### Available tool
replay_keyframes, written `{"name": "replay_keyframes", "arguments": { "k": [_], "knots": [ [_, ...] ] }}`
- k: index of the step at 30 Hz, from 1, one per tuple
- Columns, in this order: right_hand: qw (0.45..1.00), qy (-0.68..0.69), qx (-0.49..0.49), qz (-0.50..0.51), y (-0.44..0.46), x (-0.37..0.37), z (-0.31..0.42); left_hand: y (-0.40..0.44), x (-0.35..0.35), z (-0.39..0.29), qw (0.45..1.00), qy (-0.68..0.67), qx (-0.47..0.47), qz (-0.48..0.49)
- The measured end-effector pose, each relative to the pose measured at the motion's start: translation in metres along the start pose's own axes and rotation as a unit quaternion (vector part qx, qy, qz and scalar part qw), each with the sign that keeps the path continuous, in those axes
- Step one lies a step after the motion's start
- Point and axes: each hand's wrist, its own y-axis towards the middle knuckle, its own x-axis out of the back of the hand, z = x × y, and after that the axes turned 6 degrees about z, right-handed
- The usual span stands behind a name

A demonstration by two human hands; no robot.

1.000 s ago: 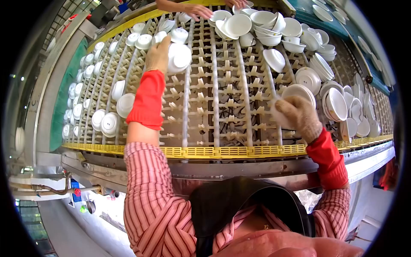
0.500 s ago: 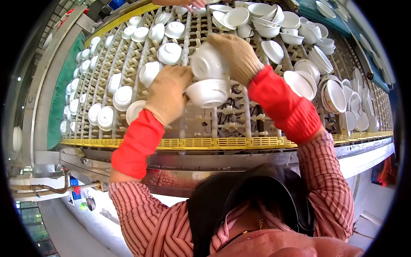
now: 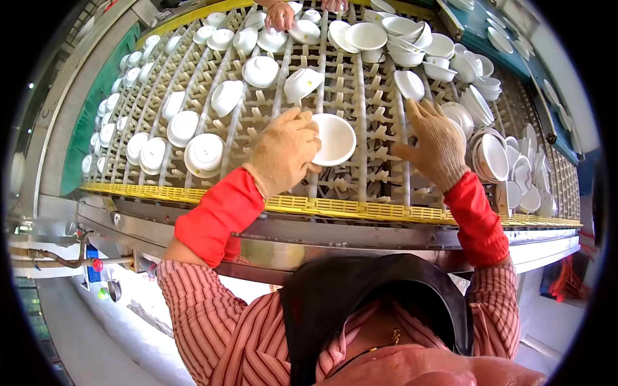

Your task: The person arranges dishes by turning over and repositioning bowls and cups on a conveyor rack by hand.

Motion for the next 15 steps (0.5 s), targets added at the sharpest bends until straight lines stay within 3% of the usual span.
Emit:
{"name": "replay_keyframes", "arguments": {
  "k": [1, 2, 4, 6, 7, 8, 11, 13, 15],
  "knots": [
    [0.999, 0.011, -0.030, 0.010, -0.009, 0.006, -0.003, 0.003, 0.003, -0.005, 0.999, -0.047, 0.001, 0.016],
    [0.997, 0.023, -0.071, 0.028, -0.020, 0.009, -0.012, 0.003, 0.012, -0.008, 0.987, -0.109, 0.086, 0.079],
    [0.983, 0.044, -0.162, 0.073, -0.045, 0.008, -0.036, -0.003, 0.024, -0.014, 0.945, -0.225, 0.232, 0.056],
    [0.955, 0.080, -0.247, 0.140, -0.053, 0.013, -0.048, -0.026, -0.004, 0.013, 0.888, -0.349, 0.265, -0.141],
    [0.958, 0.083, -0.227, 0.155, -0.054, 0.014, -0.054, -0.026, 0.012, 0.027, 0.905, -0.291, 0.284, -0.126],
    [0.960, 0.086, -0.206, 0.170, -0.057, 0.012, -0.063, -0.029, 0.022, 0.032, 0.771, -0.446, 0.428, -0.156],
    [0.967, 0.147, -0.111, 0.173, -0.038, 0.030, -0.056, -0.046, 0.033, 0.069, 0.776, -0.318, 0.507, -0.198],
    [0.992, 0.058, 0.091, 0.071, -0.017, 0.031, -0.050, -0.052, 0.036, 0.079, 0.866, -0.012, 0.480, -0.138],
    [0.989, 0.034, 0.134, -0.051, 0.008, 0.008, -0.048, -0.048, 0.028, 0.075, 0.870, 0.032, 0.491, -0.045]
  ]
}}
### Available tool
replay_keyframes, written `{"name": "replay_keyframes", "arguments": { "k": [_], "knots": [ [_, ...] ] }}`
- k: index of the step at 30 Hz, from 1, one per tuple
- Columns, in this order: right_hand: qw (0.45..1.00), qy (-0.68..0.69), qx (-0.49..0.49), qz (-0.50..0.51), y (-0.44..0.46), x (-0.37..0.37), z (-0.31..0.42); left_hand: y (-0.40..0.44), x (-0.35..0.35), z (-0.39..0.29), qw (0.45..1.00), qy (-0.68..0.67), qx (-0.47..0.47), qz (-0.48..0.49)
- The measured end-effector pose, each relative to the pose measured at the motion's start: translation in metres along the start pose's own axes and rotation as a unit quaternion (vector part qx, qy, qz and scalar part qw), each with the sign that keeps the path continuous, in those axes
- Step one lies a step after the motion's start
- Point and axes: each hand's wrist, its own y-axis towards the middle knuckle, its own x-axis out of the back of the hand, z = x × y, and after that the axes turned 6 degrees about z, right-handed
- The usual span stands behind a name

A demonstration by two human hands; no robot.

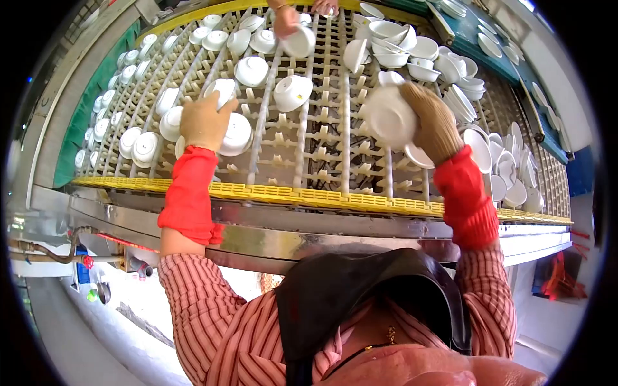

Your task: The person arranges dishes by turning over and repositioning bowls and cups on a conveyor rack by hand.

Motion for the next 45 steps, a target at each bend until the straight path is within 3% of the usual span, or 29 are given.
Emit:
{"name": "replay_keyframes", "arguments": {
  "k": [2, 3, 6, 8, 10, 12, 14, 15, 16, 18, 22, 26, 29, 32, 33, 34, 35, 37, 38, 39, 40, 41, 43, 45],
  "knots": [
    [0.990, 0.085, -0.106, 0.046, 0.049, 0.006, 0.032, -0.006, -0.007, -0.013, 0.997, 0.062, -0.049, 0.010],
    [0.983, 0.158, -0.097, 0.006, 0.055, -0.030, 0.008, -0.015, -0.011, -0.024, 0.992, 0.079, -0.098, -0.007],
    [0.998, 0.009, -0.042, 0.044, 0.057, -0.061, -0.019, -0.027, -0.008, -0.056, 0.966, 0.066, -0.246, -0.042],
    [0.946, 0.166, -0.270, 0.063, 0.035, -0.053, -0.025, -0.030, -0.013, -0.069, 0.943, 0.023, -0.322, -0.085],
    [0.954, 0.101, -0.270, -0.080, 0.013, -0.051, -0.044, -0.038, -0.012, -0.090, 0.932, 0.007, -0.355, -0.072],
    [0.950, -0.028, -0.311, -0.025, -0.005, -0.017, -0.064, -0.043, -0.022, -0.110, 0.914, -0.009, -0.398, -0.081],
    [0.937, -0.199, -0.287, -0.025, -0.029, -0.010, -0.099, -0.052, -0.020, -0.139, 0.908, 0.032, -0.417, 0.018],
    [0.902, -0.096, -0.407, 0.108, -0.032, -0.006, -0.122, -0.058, -0.018, -0.160, 0.898, 0.053, -0.434, 0.052],
    [0.906, -0.095, -0.396, 0.112, -0.035, -0.005, -0.134, -0.062, -0.020, -0.179, 0.886, 0.073, -0.450, 0.086],
    [0.915, -0.094, -0.373, 0.121, -0.041, -0.007, -0.154, -0.067, -0.032, -0.215, 0.844, 0.013, -0.534, 0.042],
    [0.851, -0.047, -0.475, 0.218, -0.034, 0.002, -0.153, -0.068, -0.071, -0.295, 0.808, -0.004, -0.588, -0.048],
    [0.855, -0.044, -0.455, 0.243, -0.036, 0.003, -0.159, -0.065, -0.118, -0.328, 0.825, 0.000, -0.561, 0.067],
    [0.891, -0.001, -0.424, 0.160, -0.055, 0.015, -0.144, -0.058, -0.128, -0.329, 0.849, -0.002, -0.519, 0.102],
    [0.936, 0.035, -0.321, 0.141, -0.064, 0.021, -0.129, -0.054, -0.076, -0.315, 0.820, -0.206, -0.371, 0.385],
    [0.920, 0.054, -0.339, 0.187, -0.052, 0.037, -0.104, -0.056, -0.061, -0.304, 0.810, -0.267, -0.337, 0.398],
    [0.927, 0.120, -0.317, 0.163, -0.058, 0.032, -0.091, -0.056, -0.057, -0.286, 0.816, -0.304, -0.352, 0.343],
    [0.919, 0.152, -0.309, 0.190, -0.054, 0.040, -0.068, -0.043, -0.072, -0.256, 0.759, -0.159, -0.631, -0.019],
    [0.908, 0.220, -0.296, 0.200, -0.047, 0.046, -0.037, -0.046, -0.039, -0.210, 0.852, -0.200, -0.478, 0.080],
    [0.904, 0.257, -0.290, 0.182, -0.050, 0.045, -0.029, -0.046, -0.027, -0.182, 0.880, -0.303, -0.336, 0.147],
    [0.899, 0.290, -0.285, 0.161, -0.052, 0.045, -0.023, -0.046, -0.014, -0.158, 0.875, -0.415, -0.159, 0.191],
    [0.889, 0.298, -0.302, 0.170, -0.051, 0.046, -0.016, -0.045, -0.006, -0.134, 0.871, -0.454, -0.053, 0.179],
    [0.881, 0.304, -0.317, 0.178, -0.047, 0.048, -0.010, -0.047, -0.002, -0.111, 0.893, -0.424, -0.003, 0.152],
    [0.870, 0.300, -0.325, 0.220, -0.036, 0.057, -0.006, -0.053, -0.002, -0.079, 0.984, -0.159, -0.023, 0.070],
    [0.919, 0.247, -0.204, 0.231, -0.037, 0.049, -0.017, -0.066, -0.008, -0.069, 0.995, 0.055, -0.074, 0.043]
  ]
}}
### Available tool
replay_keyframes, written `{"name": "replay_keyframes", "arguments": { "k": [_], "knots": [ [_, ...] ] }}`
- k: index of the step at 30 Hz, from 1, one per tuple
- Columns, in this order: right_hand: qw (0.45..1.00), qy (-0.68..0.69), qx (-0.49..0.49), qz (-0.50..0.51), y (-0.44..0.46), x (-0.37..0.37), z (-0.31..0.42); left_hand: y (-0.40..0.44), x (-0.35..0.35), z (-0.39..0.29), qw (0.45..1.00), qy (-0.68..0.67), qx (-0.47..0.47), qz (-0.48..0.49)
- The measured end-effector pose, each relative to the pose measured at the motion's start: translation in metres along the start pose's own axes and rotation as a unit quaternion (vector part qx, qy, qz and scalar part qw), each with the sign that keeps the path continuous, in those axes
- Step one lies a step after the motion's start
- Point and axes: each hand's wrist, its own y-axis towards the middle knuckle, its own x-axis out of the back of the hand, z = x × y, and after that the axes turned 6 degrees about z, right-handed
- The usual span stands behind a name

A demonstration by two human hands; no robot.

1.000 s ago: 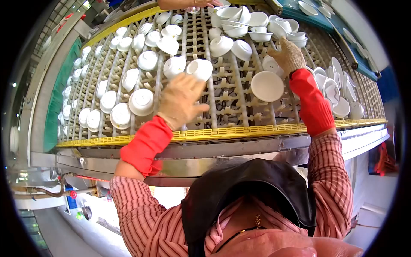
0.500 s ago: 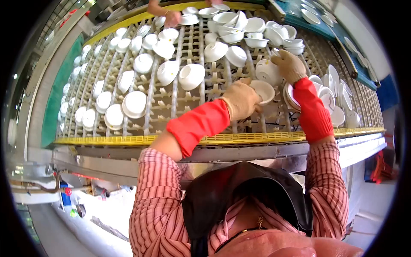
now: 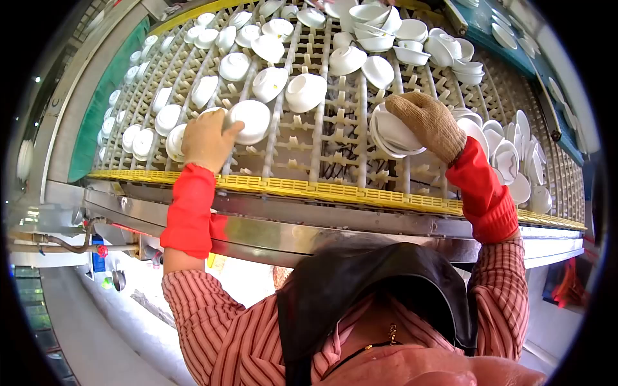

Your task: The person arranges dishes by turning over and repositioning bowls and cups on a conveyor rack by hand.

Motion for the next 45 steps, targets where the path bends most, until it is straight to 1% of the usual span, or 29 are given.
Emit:
{"name": "replay_keyframes", "arguments": {
  "k": [1, 2, 4, 6, 9, 10, 12, 15, 17, 18, 20, 21, 22, 23, 24, 25, 26, 27, 30, 31, 32, 34, 35, 36, 38, 40, 43, 44, 45],
  "knots": [
    [0.985, -0.129, 0.112, 0.003, 0.006, -0.001, -0.019, -0.005, -0.003, 0.001, 0.994, 0.110, -0.020, -0.008],
    [0.942, -0.252, 0.221, -0.023, 0.012, -0.002, -0.038, -0.008, -0.012, -0.001, 0.993, 0.084, -0.052, -0.061],
    [0.979, -0.141, 0.143, 0.015, 0.018, -0.005, -0.032, -0.004, -0.007, -0.029, 0.986, 0.042, -0.139, -0.087],
    [0.955, -0.213, 0.208, 0.010, 0.022, 0.000, -0.016, -0.001, 0.009, -0.069, 0.969, -0.002, -0.226, -0.097],
    [0.941, -0.222, 0.256, 0.012, 0.046, 0.007, -0.004, -0.006, 0.017, -0.127, 0.924, -0.058, -0.367, -0.090],
    [0.943, -0.228, 0.235, 0.058, 0.055, 0.011, 0.007, -0.008, 0.015, -0.139, 0.903, -0.076, -0.414, -0.088],
    [0.946, -0.147, 0.288, 0.021, 0.076, 0.001, 0.008, -0.013, 0.005, -0.150, 0.887, -0.087, -0.438, -0.119],
    [0.920, -0.226, 0.318, 0.043, 0.085, -0.005, 0.028, -0.014, -0.001, -0.141, 0.888, -0.109, -0.429, -0.121],
    [0.903, -0.235, 0.354, 0.065, 0.093, -0.035, 0.018, -0.013, 0.006, -0.130, 0.898, -0.093, -0.404, -0.145],
    [0.901, -0.178, 0.388, 0.073, 0.090, -0.049, 0.015, -0.011, 0.025, -0.133, 0.885, -0.095, -0.414, -0.190],
    [0.901, -0.219, 0.369, 0.061, 0.100, -0.059, 0.004, -0.002, 0.020, -0.138, 0.852, -0.109, -0.444, -0.256],
    [0.898, -0.260, 0.352, 0.048, 0.112, -0.055, 0.002, -0.004, 0.017, -0.144, 0.855, -0.106, -0.454, -0.228],
    [0.885, -0.278, 0.371, -0.046, 0.118, -0.043, 0.007, -0.007, 0.014, -0.149, 0.858, -0.103, -0.463, -0.200],
    [0.929, -0.227, 0.289, -0.042, 0.123, -0.025, 0.011, -0.009, 0.011, -0.155, 0.860, -0.100, -0.470, -0.171],
    [0.916, -0.240, 0.291, -0.138, 0.132, -0.014, 0.015, -0.011, 0.009, -0.158, 0.865, -0.082, -0.483, -0.114],
    [0.917, -0.184, 0.289, -0.203, 0.158, -0.012, 0.004, -0.012, 0.005, -0.160, 0.865, -0.063, -0.495, -0.056],
    [0.909, -0.206, 0.286, -0.222, 0.175, -0.006, 0.002, -0.013, -0.007, -0.159, 0.869, -0.094, -0.486, 0.006],
    [0.900, -0.228, 0.283, -0.242, 0.184, -0.001, 0.002, -0.014, -0.013, -0.159, 0.865, -0.109, -0.490, 0.022],
    [0.927, -0.289, 0.217, -0.102, 0.181, 0.003, -0.016, -0.015, -0.018, -0.151, 0.857, -0.143, -0.493, 0.047],
    [0.978, -0.130, 0.138, -0.089, 0.150, -0.006, -0.019, -0.019, -0.021, -0.149, 0.862, -0.159, -0.480, 0.033],
    [0.992, 0.039, 0.062, -0.104, 0.119, -0.014, -0.020, -0.025, -0.024, -0.148, 0.864, -0.178, -0.471, 0.026],
    [0.981, 0.124, 0.135, -0.056, 0.073, -0.030, -0.045, -0.031, -0.028, -0.154, 0.892, -0.170, -0.412, 0.071],
    [0.985, -0.019, 0.168, -0.025, 0.046, -0.022, -0.031, -0.034, -0.029, -0.156, 0.904, -0.164, -0.384, 0.096],
    [0.971, -0.115, 0.210, -0.022, 0.029, -0.015, -0.017, -0.034, -0.029, -0.154, 0.889, -0.169, -0.421, 0.059],
    [0.943, -0.223, 0.245, -0.023, 0.010, -0.016, -0.011, -0.033, -0.023, -0.159, 0.889, -0.165, -0.413, 0.110],
    [0.943, -0.245, 0.224, -0.029, -0.006, -0.025, -0.029, -0.034, -0.014, -0.164, 0.890, -0.157, -0.388, 0.183],
    [0.986, -0.134, 0.055, 0.081, -0.019, -0.014, -0.021, -0.035, -0.006, -0.173, 0.902, -0.244, -0.277, 0.226],
    [0.988, -0.061, -0.022, 0.138, -0.019, -0.003, -0.014, -0.029, 0.002, -0.173, 0.884, -0.290, -0.228, 0.288],
    [0.993, 0.020, -0.037, 0.114, -0.019, -0.003, -0.010, -0.024, -0.009, -0.162, 0.891, -0.234, -0.358, 0.153]
  ]
}}
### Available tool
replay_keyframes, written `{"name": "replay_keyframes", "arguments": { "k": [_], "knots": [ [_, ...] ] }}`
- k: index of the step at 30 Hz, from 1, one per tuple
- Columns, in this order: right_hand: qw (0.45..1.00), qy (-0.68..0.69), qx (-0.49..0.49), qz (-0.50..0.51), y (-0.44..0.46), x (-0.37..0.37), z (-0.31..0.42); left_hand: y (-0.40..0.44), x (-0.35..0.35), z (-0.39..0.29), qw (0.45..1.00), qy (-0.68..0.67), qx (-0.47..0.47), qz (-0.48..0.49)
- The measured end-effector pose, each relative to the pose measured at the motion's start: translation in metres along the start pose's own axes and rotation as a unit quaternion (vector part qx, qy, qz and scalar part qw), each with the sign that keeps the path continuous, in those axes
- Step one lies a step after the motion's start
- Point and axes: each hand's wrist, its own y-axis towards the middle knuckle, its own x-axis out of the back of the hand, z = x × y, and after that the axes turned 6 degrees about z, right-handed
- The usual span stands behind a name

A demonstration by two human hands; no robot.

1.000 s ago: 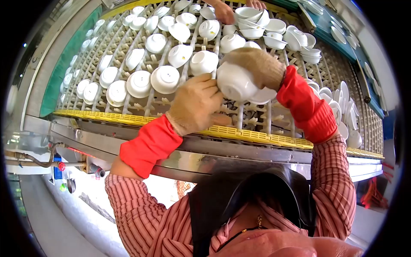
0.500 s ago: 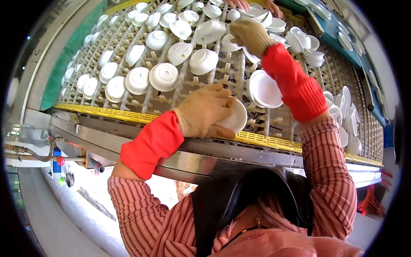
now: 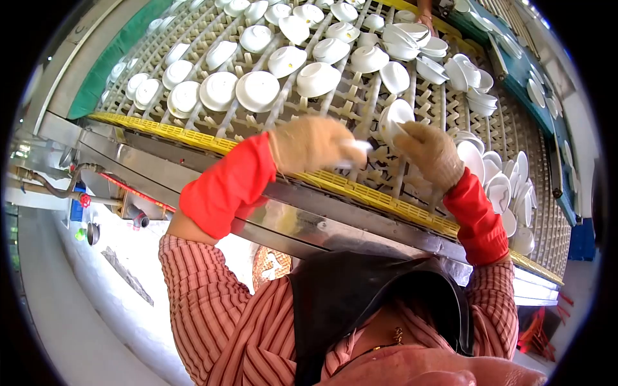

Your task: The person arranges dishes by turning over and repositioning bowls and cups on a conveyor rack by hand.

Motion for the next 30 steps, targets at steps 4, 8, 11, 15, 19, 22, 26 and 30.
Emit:
{"name": "replay_keyframes", "arguments": {
  "k": [4, 8, 11, 15, 19, 22, 26, 30],
  "knots": [
    [0.958, -0.128, 0.223, -0.128, 0.015, 0.013, -0.013, -0.020, 0.021, 0.055, 0.973, 0.047, 0.162, -0.156],
    [0.903, -0.212, 0.272, -0.257, 0.060, 0.026, -0.009, -0.018, 0.032, 0.056, 0.910, 0.156, 0.346, -0.166],
    [0.908, -0.208, 0.272, -0.240, 0.091, 0.027, -0.030, -0.009, 0.028, 0.044, 0.910, 0.254, 0.273, -0.184],
    [0.965, -0.007, 0.107, -0.239, 0.048, 0.022, -0.050, 0.018, 0.009, 0.016, 0.935, 0.276, 0.083, -0.205],
    [0.962, -0.159, 0.036, -0.218, -0.034, 0.027, -0.073, 0.058, -0.025, -0.007, 0.922, 0.341, -0.055, -0.177],
    [0.933, -0.303, 0.017, -0.195, -0.055, 0.032, -0.079, 0.087, -0.038, -0.012, 0.927, 0.342, -0.072, -0.137],
    [0.875, -0.436, 0.018, -0.208, -0.056, 0.018, -0.087, 0.138, -0.051, 0.001, 0.921, 0.388, 0.026, -0.029],
    [0.920, -0.359, -0.080, -0.135, -0.067, 0.014, -0.064, 0.150, -0.023, -0.003, 0.972, 0.212, 0.097, -0.003]
  ]
}}
